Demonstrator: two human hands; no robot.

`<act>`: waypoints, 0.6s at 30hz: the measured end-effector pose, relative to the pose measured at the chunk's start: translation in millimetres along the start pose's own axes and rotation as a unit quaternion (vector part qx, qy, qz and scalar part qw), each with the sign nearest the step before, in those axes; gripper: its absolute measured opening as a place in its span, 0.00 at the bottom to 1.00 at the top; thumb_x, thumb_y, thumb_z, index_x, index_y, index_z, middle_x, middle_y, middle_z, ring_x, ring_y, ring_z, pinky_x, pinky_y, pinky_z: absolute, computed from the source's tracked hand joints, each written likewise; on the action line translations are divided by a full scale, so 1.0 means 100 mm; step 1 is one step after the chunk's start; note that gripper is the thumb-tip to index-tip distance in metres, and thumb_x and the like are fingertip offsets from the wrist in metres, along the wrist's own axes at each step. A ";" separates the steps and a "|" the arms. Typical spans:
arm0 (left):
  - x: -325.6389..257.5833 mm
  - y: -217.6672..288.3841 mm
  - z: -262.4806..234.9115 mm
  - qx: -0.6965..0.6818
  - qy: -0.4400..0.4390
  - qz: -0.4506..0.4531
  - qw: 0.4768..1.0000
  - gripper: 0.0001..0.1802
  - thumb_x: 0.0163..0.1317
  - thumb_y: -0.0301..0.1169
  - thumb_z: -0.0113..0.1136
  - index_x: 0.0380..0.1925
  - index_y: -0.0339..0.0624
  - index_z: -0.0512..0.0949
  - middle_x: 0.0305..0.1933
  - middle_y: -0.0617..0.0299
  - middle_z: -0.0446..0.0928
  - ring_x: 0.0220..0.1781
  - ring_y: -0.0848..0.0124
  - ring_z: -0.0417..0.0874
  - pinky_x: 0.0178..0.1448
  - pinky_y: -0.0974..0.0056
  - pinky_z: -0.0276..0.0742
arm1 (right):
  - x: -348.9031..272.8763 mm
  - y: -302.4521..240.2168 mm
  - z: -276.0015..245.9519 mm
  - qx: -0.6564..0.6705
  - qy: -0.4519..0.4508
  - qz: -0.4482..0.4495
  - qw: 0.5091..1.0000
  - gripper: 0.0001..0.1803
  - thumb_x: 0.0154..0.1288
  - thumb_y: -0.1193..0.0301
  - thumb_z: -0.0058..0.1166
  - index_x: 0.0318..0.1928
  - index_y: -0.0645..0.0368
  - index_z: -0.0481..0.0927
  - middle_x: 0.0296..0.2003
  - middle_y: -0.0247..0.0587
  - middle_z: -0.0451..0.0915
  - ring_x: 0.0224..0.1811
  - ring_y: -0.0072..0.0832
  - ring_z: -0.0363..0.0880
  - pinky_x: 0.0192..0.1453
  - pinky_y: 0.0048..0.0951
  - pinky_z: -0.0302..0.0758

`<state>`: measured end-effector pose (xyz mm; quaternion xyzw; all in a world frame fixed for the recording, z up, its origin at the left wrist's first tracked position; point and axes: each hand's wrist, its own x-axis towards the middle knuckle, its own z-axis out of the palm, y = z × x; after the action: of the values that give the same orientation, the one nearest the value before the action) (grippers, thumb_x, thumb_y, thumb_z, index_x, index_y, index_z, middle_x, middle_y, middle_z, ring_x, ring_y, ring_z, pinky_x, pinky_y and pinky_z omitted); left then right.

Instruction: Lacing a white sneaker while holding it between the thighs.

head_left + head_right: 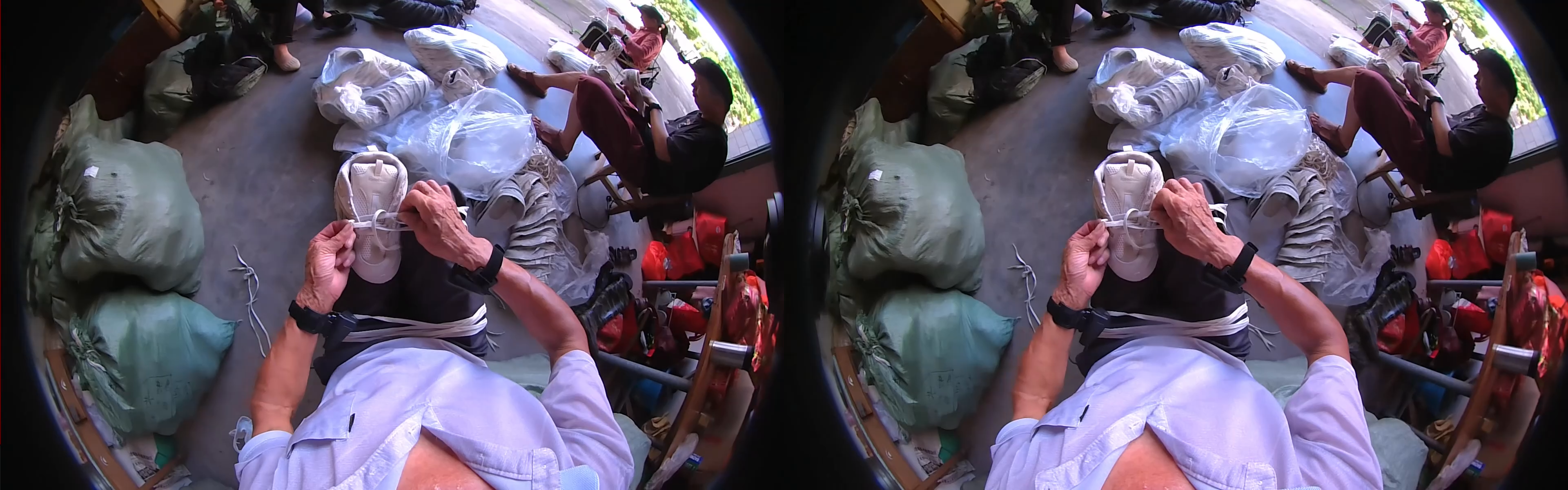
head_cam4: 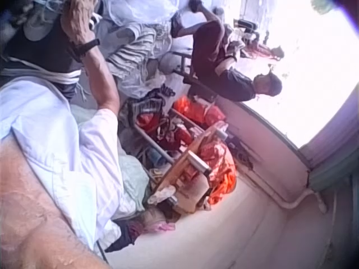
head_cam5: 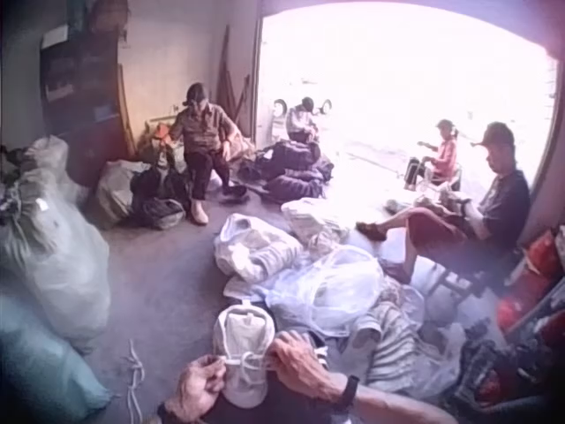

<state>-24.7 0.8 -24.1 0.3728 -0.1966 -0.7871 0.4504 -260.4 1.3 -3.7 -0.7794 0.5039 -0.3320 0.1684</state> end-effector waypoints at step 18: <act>0.05 -0.15 0.13 0.112 0.106 0.091 0.984 0.06 0.66 0.30 0.64 0.35 0.39 0.79 0.24 0.71 0.73 0.14 0.85 0.60 0.19 0.75 0.54 | -0.05 0.18 -0.15 0.012 0.123 0.006 0.992 0.06 0.57 0.80 0.57 0.33 0.59 0.72 0.33 0.45 0.73 0.39 0.45 0.72 0.45 0.42 0.68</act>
<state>-44.5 3.8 -27.5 0.4825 -0.2684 -0.6717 0.4939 -283.8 -0.9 -5.2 -0.7279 0.5213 -0.4299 0.1164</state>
